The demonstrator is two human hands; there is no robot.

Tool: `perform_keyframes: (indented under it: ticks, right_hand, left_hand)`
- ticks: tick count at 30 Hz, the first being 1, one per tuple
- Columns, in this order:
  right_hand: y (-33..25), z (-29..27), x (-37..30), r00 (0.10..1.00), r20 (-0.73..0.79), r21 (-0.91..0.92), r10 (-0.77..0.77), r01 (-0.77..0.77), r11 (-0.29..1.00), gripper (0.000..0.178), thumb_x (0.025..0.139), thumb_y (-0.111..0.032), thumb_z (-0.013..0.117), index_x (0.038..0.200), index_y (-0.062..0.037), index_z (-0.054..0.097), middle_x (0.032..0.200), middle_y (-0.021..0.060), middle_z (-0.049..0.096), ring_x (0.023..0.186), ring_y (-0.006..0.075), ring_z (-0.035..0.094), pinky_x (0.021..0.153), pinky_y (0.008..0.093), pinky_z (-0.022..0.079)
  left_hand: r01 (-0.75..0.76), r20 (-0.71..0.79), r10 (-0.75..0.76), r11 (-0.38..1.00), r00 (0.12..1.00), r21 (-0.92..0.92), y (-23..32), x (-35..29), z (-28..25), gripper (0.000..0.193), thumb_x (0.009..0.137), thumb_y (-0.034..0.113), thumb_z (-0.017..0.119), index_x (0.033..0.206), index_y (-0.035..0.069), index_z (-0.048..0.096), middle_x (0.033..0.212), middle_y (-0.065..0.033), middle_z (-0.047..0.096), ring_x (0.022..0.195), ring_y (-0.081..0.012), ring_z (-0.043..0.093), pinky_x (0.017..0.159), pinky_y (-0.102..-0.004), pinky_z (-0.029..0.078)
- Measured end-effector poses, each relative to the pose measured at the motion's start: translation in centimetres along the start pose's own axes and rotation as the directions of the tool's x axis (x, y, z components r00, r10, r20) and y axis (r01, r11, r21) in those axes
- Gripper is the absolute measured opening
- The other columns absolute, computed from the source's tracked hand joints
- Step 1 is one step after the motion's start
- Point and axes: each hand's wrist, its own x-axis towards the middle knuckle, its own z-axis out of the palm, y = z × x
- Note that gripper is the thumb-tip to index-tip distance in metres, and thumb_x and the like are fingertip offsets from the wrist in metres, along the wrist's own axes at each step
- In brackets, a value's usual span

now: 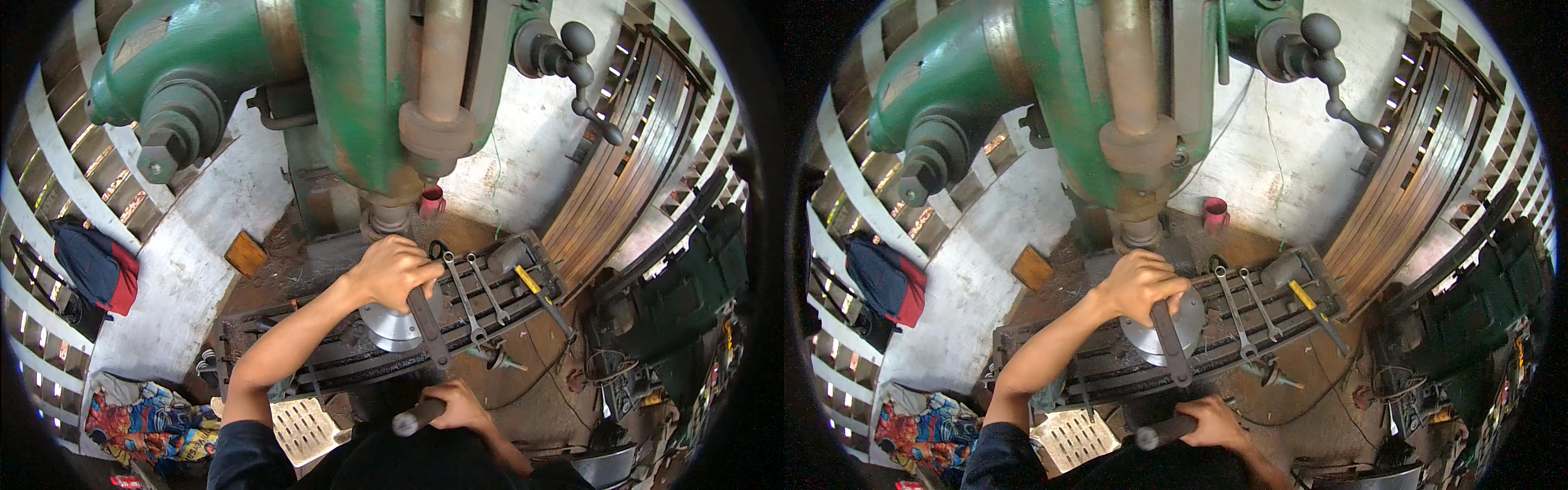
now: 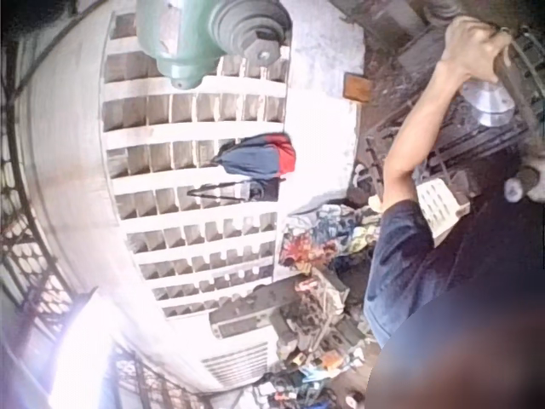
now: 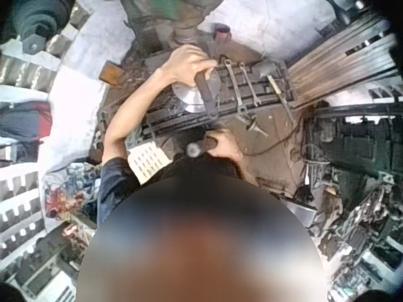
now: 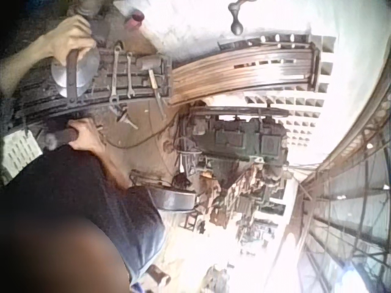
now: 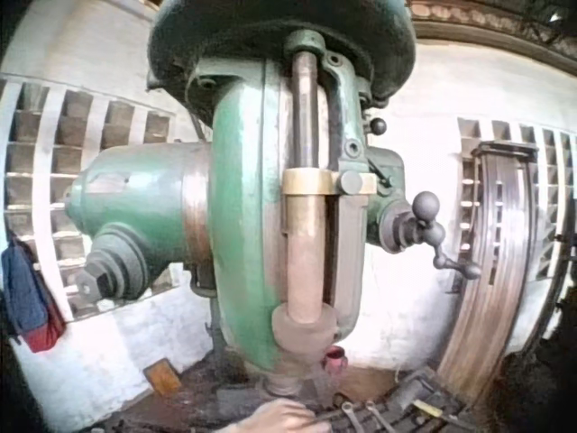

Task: The person cleans a cylindrical metal part with a rag and a metal rod, then moves to a drill press and uses a wrench to tighten the chuck. The person handles the part and tools directly without visible power tools.

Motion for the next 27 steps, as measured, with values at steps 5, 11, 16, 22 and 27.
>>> perform_keyframes:
  ticks: [5, 11, 16, 22, 27]
  right_hand:
    - [-2.2, -0.7, 2.4, 0.961, 0.006, -0.036, -0.278, 0.278, 0.96, 0.03, 0.06, -0.017, 0.073, 0.088, -0.0086, 0.069, 0.073, 0.0105, 0.067, 0.068, 0.0318, 0.067, 0.062, 0.0401, 0.053]
    - [-1.3, -2.1, 3.3, 0.965, -0.25, 0.301, 0.084, -0.006, 0.954, 0.021, 0.06, -0.015, 0.076, 0.078, -0.0054, 0.069, 0.072, 0.0092, 0.066, 0.063, 0.0223, 0.066, 0.061, 0.0332, 0.051]
    - [1.1, -5.2, 4.2, 0.93, -0.304, 0.156, -0.206, 0.262, 0.952, 0.021, 0.061, -0.016, 0.078, 0.074, -0.0076, 0.065, 0.065, 0.0068, 0.064, 0.058, 0.0199, 0.064, 0.055, 0.0329, 0.048]
    - [4.3, -7.1, 6.2, 0.802, -0.469, 0.057, -0.371, 0.446, 0.893, 0.019, 0.066, -0.01, 0.081, 0.065, -0.0055, 0.062, 0.059, 0.0068, 0.06, 0.049, 0.0204, 0.059, 0.051, 0.0306, 0.047]
    - [5.6, -10.1, 10.2, 0.697, -0.601, 0.617, 0.39, 0.095, 0.781, 0.016, 0.075, -0.005, 0.068, 0.073, -0.0057, 0.052, 0.055, 0.0035, 0.05, 0.043, 0.016, 0.046, 0.045, 0.0323, 0.039]
  left_hand:
    - [0.093, 0.064, -0.094, 0.996, 0.994, 0.018, 0.3, 0.4, 0.4, 0.024, 0.053, 0.014, 0.073, 0.073, 0.015, 0.059, 0.061, -0.0004, 0.06, 0.06, -0.0243, 0.062, 0.054, -0.0378, 0.047]
    - [0.149, -0.036, -0.146, 0.983, 0.989, 0.108, 0.1, 1.7, 2.0, 0.021, 0.058, 0.015, 0.07, 0.076, 0.014, 0.059, 0.059, -0.0028, 0.057, 0.057, -0.0255, 0.062, 0.053, -0.0385, 0.048]
    - [0.269, 0.035, -0.282, 0.94, 0.959, 0.211, 0.3, 2.3, 3.0, 0.019, 0.06, 0.015, 0.069, 0.077, 0.014, 0.06, 0.062, -0.0045, 0.061, 0.06, -0.0262, 0.065, 0.055, -0.0395, 0.05]
    - [0.428, -0.027, -0.433, 0.878, 0.901, 0.213, 0.2, 4.3, 4.0, 0.031, 0.061, 0.013, 0.067, 0.091, 0.004, 0.066, 0.079, -0.0135, 0.068, 0.075, -0.034, 0.069, 0.065, -0.0449, 0.055]
    - [0.578, 0.033, -0.614, 0.759, 0.789, 0.299, -0.8, 5.8, 4.9, 0.029, 0.071, 0.012, 0.069, 0.097, 0.001, 0.065, 0.081, -0.0183, 0.069, 0.075, -0.0377, 0.069, 0.067, -0.049, 0.056]
